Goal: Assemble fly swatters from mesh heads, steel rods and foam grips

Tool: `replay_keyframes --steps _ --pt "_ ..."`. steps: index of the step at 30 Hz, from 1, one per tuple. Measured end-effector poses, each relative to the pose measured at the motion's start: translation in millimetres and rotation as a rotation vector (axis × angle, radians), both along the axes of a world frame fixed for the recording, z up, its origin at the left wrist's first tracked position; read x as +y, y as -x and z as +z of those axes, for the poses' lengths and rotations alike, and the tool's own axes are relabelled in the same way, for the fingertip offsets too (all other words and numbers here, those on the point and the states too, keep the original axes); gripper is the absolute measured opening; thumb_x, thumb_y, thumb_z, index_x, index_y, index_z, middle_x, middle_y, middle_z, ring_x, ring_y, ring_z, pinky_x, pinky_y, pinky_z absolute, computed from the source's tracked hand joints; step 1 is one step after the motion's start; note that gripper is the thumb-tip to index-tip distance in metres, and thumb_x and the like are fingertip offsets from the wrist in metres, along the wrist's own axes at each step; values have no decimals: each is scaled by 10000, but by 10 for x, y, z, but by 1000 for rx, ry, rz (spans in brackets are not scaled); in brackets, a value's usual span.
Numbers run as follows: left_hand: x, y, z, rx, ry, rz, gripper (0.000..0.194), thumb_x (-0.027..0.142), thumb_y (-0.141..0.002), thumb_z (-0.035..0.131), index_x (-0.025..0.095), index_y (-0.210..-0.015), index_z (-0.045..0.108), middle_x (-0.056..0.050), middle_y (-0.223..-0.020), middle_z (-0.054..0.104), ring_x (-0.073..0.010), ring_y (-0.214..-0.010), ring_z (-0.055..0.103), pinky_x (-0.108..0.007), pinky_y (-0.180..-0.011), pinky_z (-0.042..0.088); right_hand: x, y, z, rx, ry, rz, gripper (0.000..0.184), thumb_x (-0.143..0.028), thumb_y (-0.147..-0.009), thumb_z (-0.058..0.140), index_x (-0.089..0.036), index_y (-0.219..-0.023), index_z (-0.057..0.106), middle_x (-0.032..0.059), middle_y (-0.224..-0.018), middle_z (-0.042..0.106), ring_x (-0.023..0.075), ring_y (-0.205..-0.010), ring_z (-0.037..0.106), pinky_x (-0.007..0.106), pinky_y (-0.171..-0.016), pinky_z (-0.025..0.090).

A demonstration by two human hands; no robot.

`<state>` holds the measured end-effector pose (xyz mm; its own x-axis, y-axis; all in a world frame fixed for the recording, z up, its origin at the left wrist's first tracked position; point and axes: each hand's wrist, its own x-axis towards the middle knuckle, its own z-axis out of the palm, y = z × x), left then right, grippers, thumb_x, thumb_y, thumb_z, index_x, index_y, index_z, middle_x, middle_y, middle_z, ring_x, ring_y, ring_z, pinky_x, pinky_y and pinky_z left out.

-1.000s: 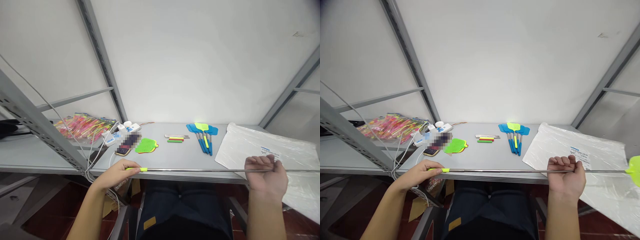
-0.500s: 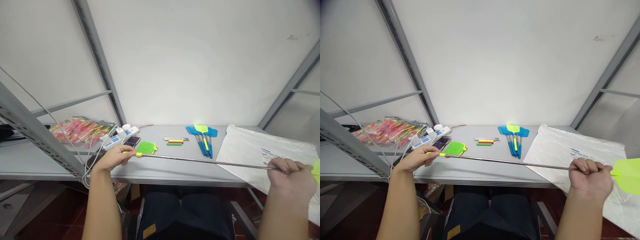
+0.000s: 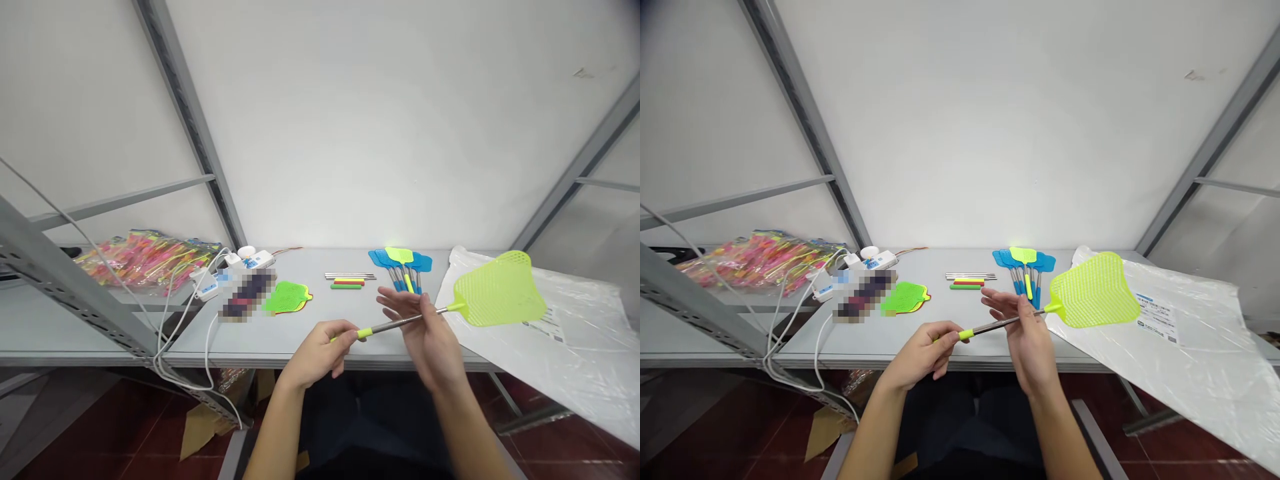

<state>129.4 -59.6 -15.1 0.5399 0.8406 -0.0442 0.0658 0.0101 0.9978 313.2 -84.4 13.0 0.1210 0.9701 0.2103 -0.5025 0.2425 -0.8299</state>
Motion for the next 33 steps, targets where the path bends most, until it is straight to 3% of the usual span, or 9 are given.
replay_keyframes --steps 3,8,12,17,23,26,29,31,33 --pt "-49 59 -49 -60 18 -7 394 514 -925 493 141 -968 614 120 -493 238 -46 -378 229 -194 -390 378 41 -244 43 14 20 20 436 -569 -898 503 -228 -1106 676 92 -1203 673 257 -1085 632 430 -955 455" --pt "-42 221 -136 -109 61 37 365 477 -928 519 132 -982 626 118 -507 239 -39 -370 238 -185 -379 362 215 -708 110 215 -47 -366 392 -533 -895 526 -261 -1141 665 31 -1199 672 202 -1104 617 392 -969 486" --pt "-55 140 -174 -118 89 87 345 473 -933 519 146 -956 627 112 -509 243 -37 -374 250 -175 -377 323 290 -624 143 135 -96 -502 332 -404 -885 613 -212 -1150 668 49 -1190 678 198 -1117 618 389 -1020 454" --pt "-89 -33 -206 -186 107 182 332 462 -945 508 157 -1005 625 115 -485 215 -46 -396 215 -171 -386 286 309 -335 165 22 -151 -424 334 -392 -897 607 -223 -1180 657 70 -1183 684 226 -1139 614 452 -1029 442" --pt "41 -37 -229 -255 224 107 354 472 -940 514 141 -937 640 108 -532 207 -42 -421 178 -181 -411 351 467 -445 222 -27 -79 -352 403 -368 -871 642 -252 -1255 599 74 -1238 658 243 -1205 569 455 -1031 441" --pt "97 -204 -246 -345 286 159 377 508 -926 514 150 -928 630 97 -578 260 -30 -415 187 -175 -403 343 485 -263 57 -105 0 -175 382 -387 -892 605 -253 -1248 577 82 -1248 649 238 -1140 613 451 -1010 458" --pt "138 -514 -296 -352 308 247 440 554 -925 472 192 -1150 581 66 -638 398 -49 -418 315 -200 -435 403 463 13 -231 -343 149 35 408 -434 -884 596 -246 -1242 543 80 -1179 675 227 -1053 648 420 -950 497" --pt "188 -703 -330 -216 227 254 475 532 -952 418 215 -1289 525 4 -717 534 -114 -558 516 -245 -558 495 482 76 -379 -546 244 -8 363 -489 -913 510 -224 -1154 577 74 -1053 703 222 -963 665 371 -866 525" --pt "274 -815 -342 -71 49 200 440 465 -963 419 229 -1319 526 -61 -886 621 -179 -793 607 -306 -736 536 552 -26 -427 -746 294 -116 403 -524 -934 422 -201 -1104 593 66 -909 703 223 -868 670 330 -776 523"
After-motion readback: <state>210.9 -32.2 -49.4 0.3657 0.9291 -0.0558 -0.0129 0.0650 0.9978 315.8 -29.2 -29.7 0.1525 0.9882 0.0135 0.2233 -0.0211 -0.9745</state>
